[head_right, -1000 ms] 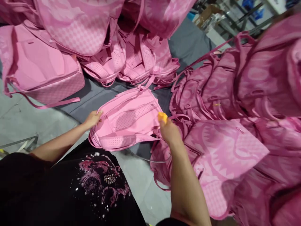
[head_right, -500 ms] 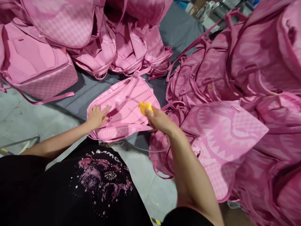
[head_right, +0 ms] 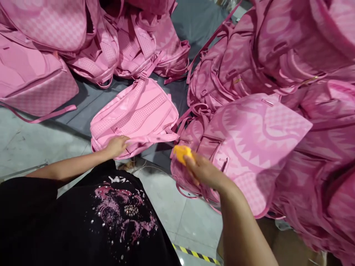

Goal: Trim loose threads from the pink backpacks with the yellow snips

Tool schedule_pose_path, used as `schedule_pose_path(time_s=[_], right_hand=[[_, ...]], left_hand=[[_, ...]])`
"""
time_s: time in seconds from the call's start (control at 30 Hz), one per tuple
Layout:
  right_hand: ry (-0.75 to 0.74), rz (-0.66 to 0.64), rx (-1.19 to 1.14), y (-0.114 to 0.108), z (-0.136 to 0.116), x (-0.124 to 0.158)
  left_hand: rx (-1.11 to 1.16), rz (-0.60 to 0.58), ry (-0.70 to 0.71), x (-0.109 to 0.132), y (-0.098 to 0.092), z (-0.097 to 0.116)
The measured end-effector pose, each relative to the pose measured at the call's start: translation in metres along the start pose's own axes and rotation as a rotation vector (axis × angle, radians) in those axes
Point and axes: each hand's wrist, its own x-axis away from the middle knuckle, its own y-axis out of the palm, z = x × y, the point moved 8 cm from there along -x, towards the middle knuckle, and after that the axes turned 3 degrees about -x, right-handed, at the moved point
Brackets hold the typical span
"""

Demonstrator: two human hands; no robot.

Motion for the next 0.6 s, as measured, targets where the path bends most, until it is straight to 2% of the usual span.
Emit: schedule_pose_path(time_s=[0.03, 0.07, 0.1, 0.13, 0.2, 0.23, 0.27, 0.3, 0.37, 0.43, 0.47, 0.5, 0.53, 0.6], right_hand=[[-0.036, -0.072, -0.055, 0.008, 0.007, 0.004], [-0.055, -0.091, -0.093, 0.012, 0.013, 0.006], [-0.042, -0.013, -0.105, 0.008, 0.018, 0.006], [-0.006, 0.145, -0.092, -0.002, 0.02, 0.004], [0.058, 0.468, -0.033, -0.022, 0.014, 0.004], [0.046, 0.52, -0.005, -0.022, 0.005, 0.001], [0.009, 0.488, 0.021, -0.016, -0.006, -0.003], [-0.03, 0.392, 0.048, -0.003, -0.016, -0.008], [-0.027, 0.213, 0.112, 0.028, -0.023, -0.009], [0.06, 0.182, 0.164, 0.058, -0.019, 0.002], [0.098, 0.176, 0.171, 0.075, -0.017, 0.009], [0.118, 0.153, 0.164, 0.095, -0.018, 0.017], [0.128, 0.113, 0.15, 0.118, -0.021, 0.025], [0.152, 0.03, 0.121, 0.162, -0.031, 0.037]], left_hand=[[0.153, -0.015, -0.105, -0.005, -0.004, -0.009], [0.264, -0.035, -0.2, -0.007, -0.005, -0.015], [0.32, -0.049, -0.266, -0.009, -0.006, -0.018], [0.309, -0.054, -0.276, -0.01, -0.005, -0.016], [0.118, -0.014, -0.167, -0.01, -0.002, 0.0], [-0.035, 0.019, -0.079, -0.009, 0.002, 0.012], [-0.203, 0.05, 0.006, -0.007, 0.008, 0.024], [-0.358, 0.074, 0.069, -0.004, 0.015, 0.034], [-0.531, 0.061, 0.102, -0.003, 0.026, 0.041], [-0.526, -0.033, 0.123, -0.004, 0.028, 0.04], [-0.489, -0.065, 0.158, -0.005, 0.023, 0.039], [-0.437, -0.059, 0.207, -0.005, 0.011, 0.038], [-0.372, -0.001, 0.251, -0.006, -0.008, 0.036], [-0.187, 0.238, 0.243, -0.008, -0.062, 0.02]])
